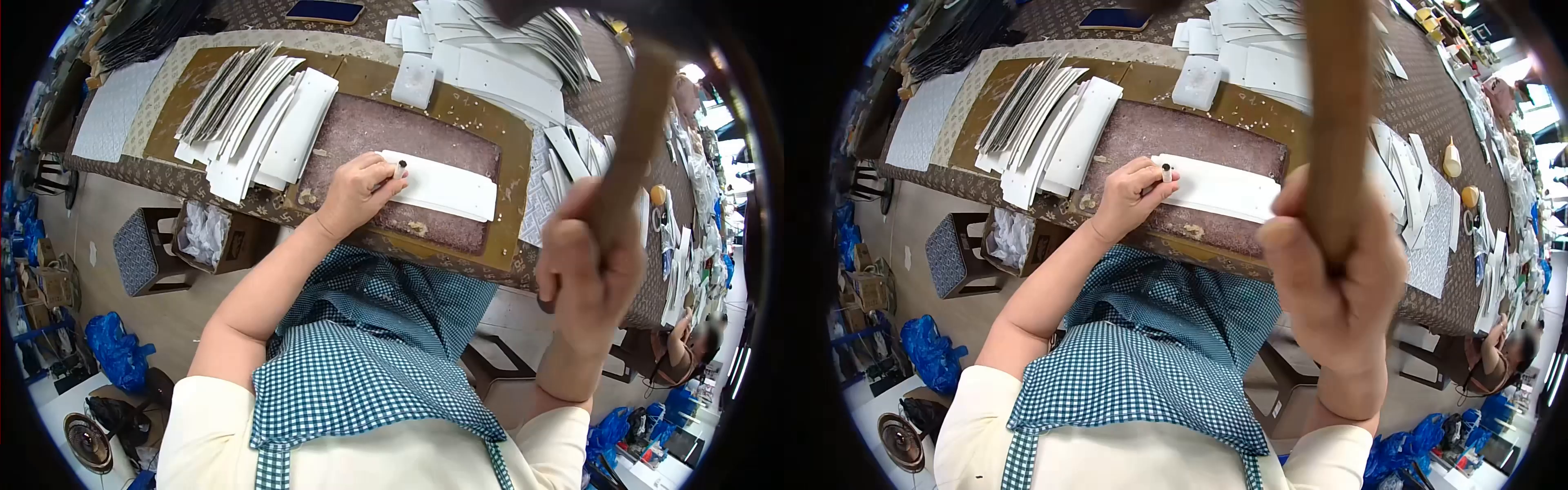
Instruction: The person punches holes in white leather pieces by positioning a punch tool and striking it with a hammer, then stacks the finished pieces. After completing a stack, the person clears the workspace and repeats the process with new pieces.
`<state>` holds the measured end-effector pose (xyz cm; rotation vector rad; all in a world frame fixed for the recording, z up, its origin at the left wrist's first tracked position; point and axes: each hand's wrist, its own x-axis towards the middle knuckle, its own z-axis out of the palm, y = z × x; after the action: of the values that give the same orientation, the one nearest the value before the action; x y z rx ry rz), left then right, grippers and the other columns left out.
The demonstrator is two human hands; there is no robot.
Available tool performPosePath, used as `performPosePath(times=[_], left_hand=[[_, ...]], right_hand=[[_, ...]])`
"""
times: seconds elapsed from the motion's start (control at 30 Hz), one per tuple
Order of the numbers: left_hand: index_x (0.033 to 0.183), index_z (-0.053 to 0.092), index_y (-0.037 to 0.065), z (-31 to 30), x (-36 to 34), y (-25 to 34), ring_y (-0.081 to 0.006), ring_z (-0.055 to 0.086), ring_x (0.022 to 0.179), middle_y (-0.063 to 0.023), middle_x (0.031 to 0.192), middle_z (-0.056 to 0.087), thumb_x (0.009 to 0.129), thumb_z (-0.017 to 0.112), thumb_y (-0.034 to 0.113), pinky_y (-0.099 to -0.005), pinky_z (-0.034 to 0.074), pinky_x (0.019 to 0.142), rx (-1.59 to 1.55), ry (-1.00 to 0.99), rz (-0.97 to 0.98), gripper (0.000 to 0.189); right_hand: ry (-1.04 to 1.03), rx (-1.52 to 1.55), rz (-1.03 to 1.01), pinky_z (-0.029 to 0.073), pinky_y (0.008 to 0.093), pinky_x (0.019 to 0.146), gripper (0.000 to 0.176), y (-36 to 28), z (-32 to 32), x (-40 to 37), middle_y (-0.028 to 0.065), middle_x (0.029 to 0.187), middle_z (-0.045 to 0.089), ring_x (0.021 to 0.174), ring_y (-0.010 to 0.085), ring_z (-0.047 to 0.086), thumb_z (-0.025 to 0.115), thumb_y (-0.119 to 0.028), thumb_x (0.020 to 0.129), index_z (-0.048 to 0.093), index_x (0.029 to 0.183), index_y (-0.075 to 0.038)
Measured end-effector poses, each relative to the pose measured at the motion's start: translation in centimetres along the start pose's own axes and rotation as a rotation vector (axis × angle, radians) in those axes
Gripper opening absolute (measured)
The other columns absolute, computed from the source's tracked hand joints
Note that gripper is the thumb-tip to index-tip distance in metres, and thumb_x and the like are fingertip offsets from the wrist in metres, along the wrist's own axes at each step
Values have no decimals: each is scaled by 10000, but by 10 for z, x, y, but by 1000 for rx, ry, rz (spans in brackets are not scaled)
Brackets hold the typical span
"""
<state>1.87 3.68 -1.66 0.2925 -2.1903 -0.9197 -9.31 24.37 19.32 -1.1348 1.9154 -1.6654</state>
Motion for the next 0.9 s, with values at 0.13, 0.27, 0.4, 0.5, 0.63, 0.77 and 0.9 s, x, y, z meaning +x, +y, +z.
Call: performPosePath(times=[0.13,0.27,0.4,0.5,0.63,0.77,0.9], left_hand=[[888,734,30,0,3,1,-167,527,601,-69,722,576,804,788,88,-296,459,556,-13,18,8,115],[855,693,26,0,0,-1,-267,628,732,-100,803,636,814,767,131,-359,519,658,27,-43,-40,135],[914,705,22,-2,-1,1,-253,634,740,-103,836,639,826,762,137,-342,528,659,10,-72,-68,154],[988,706,19,-6,3,11,-212,641,758,-95,915,662,854,738,114,-315,531,653,-83,-113,-141,168],[994,706,18,-3,1,-1,-168,644,741,-85,937,681,865,718,65,-276,530,673,-155,-98,-131,138],[907,673,8,1,-1,-4,-98,626,716,-55,835,673,860,739,53,-237,502,646,-243,-69,-298,93],[770,563,38,-1,14,0,-15,486,625,50,709,576,859,772,63,-188,395,555,-326,33,-500,229]], right_hand=[[87,117,-239,411,232,455,187,12,15,4,-3,615,551,515,95,534,670,-141,921,536,857,-28],[-408,-713,190,509,407,608,192,75,11,-10,185,756,647,643,366,630,645,-141,940,535,972,12],[-197,-443,227,479,373,497,186,94,2,-31,164,735,654,524,261,613,630,-155,959,542,966,8],[73,88,424,395,202,400,128,114,8,-39,99,889,713,446,47,495,549,-124,1012,529,991,1],[362,173,381,433,225,409,171,160,17,-36,159,1095,712,439,74,514,523,-160,1031,501,1027,9],[428,182,402,446,228,413,198,183,29,-42,149,1129,706,448,85,536,527,-182,1033,495,1041,13],[450,153,378,469,241,441,233,183,33,-43,99,1096,719,464,84,561,550,-198,1026,539,1095,24]])
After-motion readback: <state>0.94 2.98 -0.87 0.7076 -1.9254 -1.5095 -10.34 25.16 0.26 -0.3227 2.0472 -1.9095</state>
